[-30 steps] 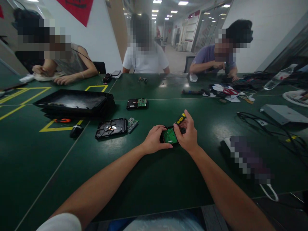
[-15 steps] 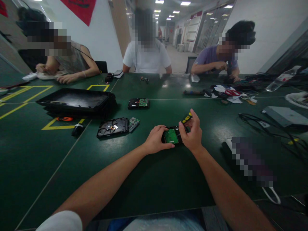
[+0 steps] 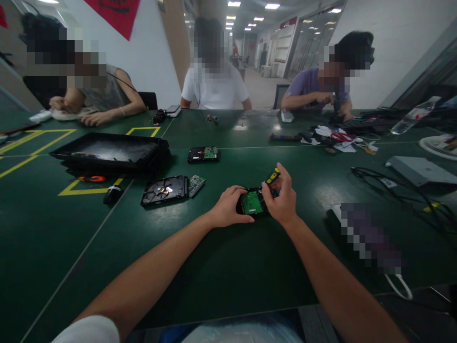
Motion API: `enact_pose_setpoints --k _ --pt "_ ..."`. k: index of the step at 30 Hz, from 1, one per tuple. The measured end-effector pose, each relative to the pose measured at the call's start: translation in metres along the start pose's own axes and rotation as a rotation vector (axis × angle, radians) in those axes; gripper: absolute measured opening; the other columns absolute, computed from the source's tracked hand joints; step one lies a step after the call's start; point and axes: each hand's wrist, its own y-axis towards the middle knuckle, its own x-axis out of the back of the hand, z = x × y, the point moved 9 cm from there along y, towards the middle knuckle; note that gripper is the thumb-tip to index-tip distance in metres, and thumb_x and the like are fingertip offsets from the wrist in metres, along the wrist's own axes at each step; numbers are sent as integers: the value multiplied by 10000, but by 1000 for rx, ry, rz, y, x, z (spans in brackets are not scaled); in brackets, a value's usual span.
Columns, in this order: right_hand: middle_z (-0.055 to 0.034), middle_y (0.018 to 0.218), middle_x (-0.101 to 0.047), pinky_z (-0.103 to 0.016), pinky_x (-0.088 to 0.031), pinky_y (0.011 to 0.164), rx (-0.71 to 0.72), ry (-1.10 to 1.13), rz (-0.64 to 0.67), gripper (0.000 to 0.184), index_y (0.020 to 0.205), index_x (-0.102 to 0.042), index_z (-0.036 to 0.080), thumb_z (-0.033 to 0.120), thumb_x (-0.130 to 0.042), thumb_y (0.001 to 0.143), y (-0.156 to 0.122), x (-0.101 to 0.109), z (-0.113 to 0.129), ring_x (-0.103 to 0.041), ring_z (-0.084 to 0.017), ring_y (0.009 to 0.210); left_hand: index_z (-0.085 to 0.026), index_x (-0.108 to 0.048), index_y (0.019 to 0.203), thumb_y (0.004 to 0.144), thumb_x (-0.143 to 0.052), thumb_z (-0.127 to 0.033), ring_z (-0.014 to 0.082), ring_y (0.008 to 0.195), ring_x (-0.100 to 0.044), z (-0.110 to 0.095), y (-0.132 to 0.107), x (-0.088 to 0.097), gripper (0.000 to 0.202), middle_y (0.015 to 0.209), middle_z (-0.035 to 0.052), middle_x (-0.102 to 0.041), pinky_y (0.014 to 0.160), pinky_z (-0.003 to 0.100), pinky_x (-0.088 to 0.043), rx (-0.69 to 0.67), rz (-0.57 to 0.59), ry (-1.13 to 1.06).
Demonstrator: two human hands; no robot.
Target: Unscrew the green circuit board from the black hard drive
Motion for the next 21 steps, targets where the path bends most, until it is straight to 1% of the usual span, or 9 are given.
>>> enact_pose_setpoints --k 5,10,15,19,21 --pt "-91 1173 -690 -429 -664 778 17 12 4 724 1591 -298 283 354 -644 959 0 0 2 -711 -222 820 -209 -531 1389 688 -874 -613 380 1365 -496 -3 -1 0 879 1451 163 -519 1154 566 -426 -6 -20 18" --pt "-85 1140 -697 -437 -670 783 13 11 9 719 1592 -290 279 381 -631 968 0 -1 1 -714 -222 810 -223 -538 1375 687 -873 -621 384 1364 -501 0 -2 -3 863 1444 156 -529 1138 580 -435 16 -18 23" --pt "-100 1187 -694 -443 -672 786 20 15 12 718 1588 -299 279 369 -640 963 0 -1 1 -719 -226 826 -209 -537 1371 678 -868 -649 388 1363 -500 -1 -2 -2 885 1445 165 -530 1138 575 -433 5 -26 19" --pt "-94 1186 -694 -437 -673 788 20 10 11 720 1589 -301 280 363 -643 961 0 -1 2 -720 -221 829 -186 -533 1375 713 -849 -637 385 1371 -493 -4 -2 -1 861 1450 181 -524 1146 563 -429 -5 -18 19" --pt "-96 1195 -692 -430 -673 784 22 11 7 725 1591 -300 278 352 -647 959 0 -1 2 -720 -217 824 -192 -535 1373 725 -847 -621 382 1371 -495 -4 -3 -1 838 1450 178 -525 1147 565 -427 -2 -19 20"
